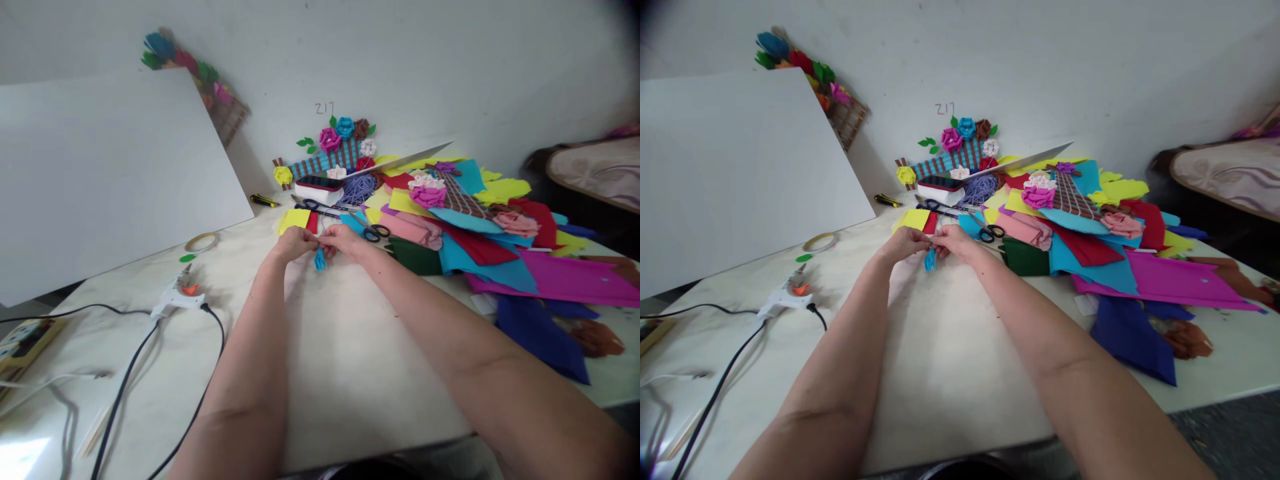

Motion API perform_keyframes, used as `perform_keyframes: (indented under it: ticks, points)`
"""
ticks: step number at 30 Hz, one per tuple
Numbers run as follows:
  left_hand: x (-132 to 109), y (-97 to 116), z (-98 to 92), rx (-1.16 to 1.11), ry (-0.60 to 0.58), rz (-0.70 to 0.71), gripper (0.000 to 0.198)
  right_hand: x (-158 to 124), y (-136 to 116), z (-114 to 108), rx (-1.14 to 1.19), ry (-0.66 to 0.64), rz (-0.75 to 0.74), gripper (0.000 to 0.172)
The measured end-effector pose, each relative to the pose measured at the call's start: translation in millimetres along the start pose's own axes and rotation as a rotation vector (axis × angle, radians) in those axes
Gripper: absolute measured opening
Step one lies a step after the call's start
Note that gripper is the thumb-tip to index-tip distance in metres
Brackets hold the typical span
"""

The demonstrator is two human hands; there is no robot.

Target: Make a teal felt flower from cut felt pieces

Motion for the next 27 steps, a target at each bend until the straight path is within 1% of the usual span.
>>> perform_keyframes:
  ticks: [7, 13, 19, 22, 27]
  points:
    - [-5, 5, -5.8, 0.053, 0.032, -0.016, 0.017, 2, 1, -1, -0.009, 0.024, 0.003, 0.019]
    - [-7, 7, -10.5, 0.113, 0.045, -0.039, 0.018, 0, 3, -1, 0.027, 0.068, 0.061, 0.019]
    - [-14, 17, -14.8, 0.247, 0.073, -0.048, 0.019, 0, 5, -2, 0.073, 0.098, 0.108, 0.018]
    - [-15, 17, -13.9, 0.261, 0.049, -0.050, 0.019, 0, 6, -2, 0.082, 0.102, 0.113, 0.017]
    - [-11, 10, -8.6, 0.189, -0.031, -0.020, 0.014, 1, 7, -1, 0.100, 0.093, 0.107, 0.019]
Point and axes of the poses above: each hand's wrist, its own x-axis towards the middle knuckle, its own z-axis out of the palm, y = z × x, the point moved 5 cm from there along x, towards the middle knuckle, and after that the axes turned 15 degrees about -z, right-handed, at the moved point
